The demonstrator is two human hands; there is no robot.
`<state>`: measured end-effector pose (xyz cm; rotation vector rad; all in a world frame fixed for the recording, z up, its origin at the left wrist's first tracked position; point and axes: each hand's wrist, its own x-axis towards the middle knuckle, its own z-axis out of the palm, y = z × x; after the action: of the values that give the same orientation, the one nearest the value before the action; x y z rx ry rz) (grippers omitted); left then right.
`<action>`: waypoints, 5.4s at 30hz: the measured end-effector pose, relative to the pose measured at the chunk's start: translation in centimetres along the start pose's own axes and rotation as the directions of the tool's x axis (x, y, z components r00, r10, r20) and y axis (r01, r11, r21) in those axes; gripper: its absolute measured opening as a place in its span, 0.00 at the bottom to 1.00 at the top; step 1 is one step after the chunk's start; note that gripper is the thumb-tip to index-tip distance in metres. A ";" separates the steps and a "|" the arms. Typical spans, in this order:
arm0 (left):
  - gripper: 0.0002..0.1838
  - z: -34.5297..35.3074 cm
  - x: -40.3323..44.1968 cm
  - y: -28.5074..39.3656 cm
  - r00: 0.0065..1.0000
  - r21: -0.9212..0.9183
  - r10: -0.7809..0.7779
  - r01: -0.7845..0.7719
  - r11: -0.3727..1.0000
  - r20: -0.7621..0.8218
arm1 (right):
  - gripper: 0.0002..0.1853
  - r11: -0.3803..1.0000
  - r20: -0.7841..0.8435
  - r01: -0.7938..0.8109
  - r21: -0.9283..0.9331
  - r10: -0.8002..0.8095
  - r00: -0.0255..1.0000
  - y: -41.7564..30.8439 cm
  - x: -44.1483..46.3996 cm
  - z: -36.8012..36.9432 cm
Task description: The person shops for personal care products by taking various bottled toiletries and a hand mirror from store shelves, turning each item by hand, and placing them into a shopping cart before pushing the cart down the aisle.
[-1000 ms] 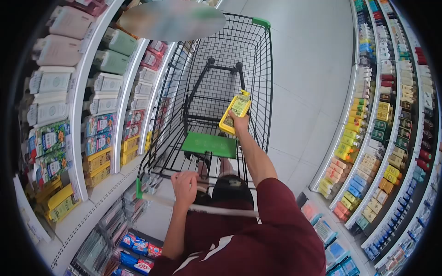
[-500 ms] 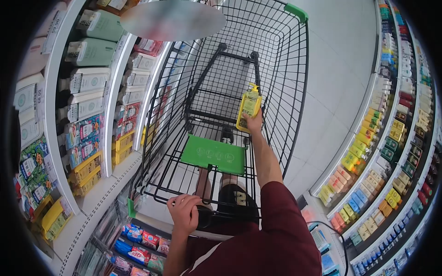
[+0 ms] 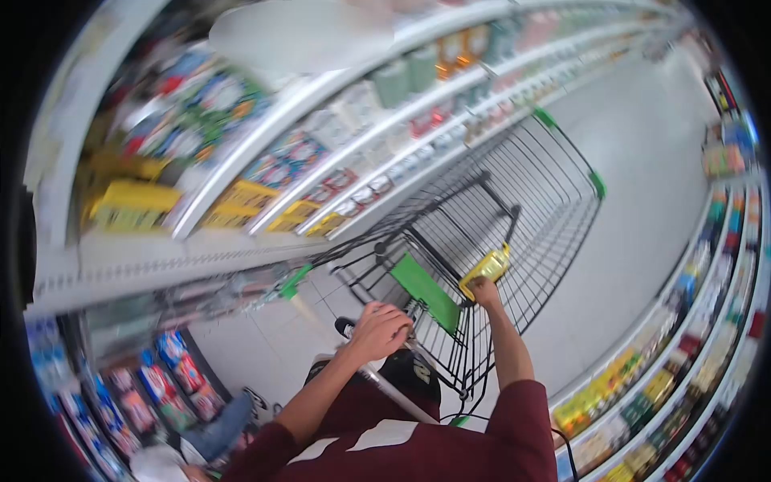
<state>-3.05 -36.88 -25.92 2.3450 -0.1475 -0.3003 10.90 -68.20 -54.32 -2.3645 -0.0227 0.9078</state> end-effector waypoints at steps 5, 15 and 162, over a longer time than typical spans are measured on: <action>0.10 0.8 -2.5 -1.0 0.995 0.016 0.095 -0.095 0.995 -0.031 | 0.16 0.968 0.033 0.250 -0.011 -0.249 0.968 -8.5 -8.3 -2.0; 0.09 0.5 -16.2 -2.4 0.932 0.188 0.296 -0.258 0.948 -0.211 | 0.16 0.892 -0.249 0.328 0.312 -0.256 0.934 -17.6 -28.1 2.8; 0.35 -5.2 -13.0 17.4 0.903 -0.824 0.430 -0.238 0.514 0.007 | 0.42 0.559 -0.765 0.706 0.435 -0.184 0.618 -31.1 -50.0 -2.5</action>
<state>-14.58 -43.13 -7.87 1.3024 -0.4654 -0.3302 -19.93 -55.06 -5.90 -1.6277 -0.0390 -0.2340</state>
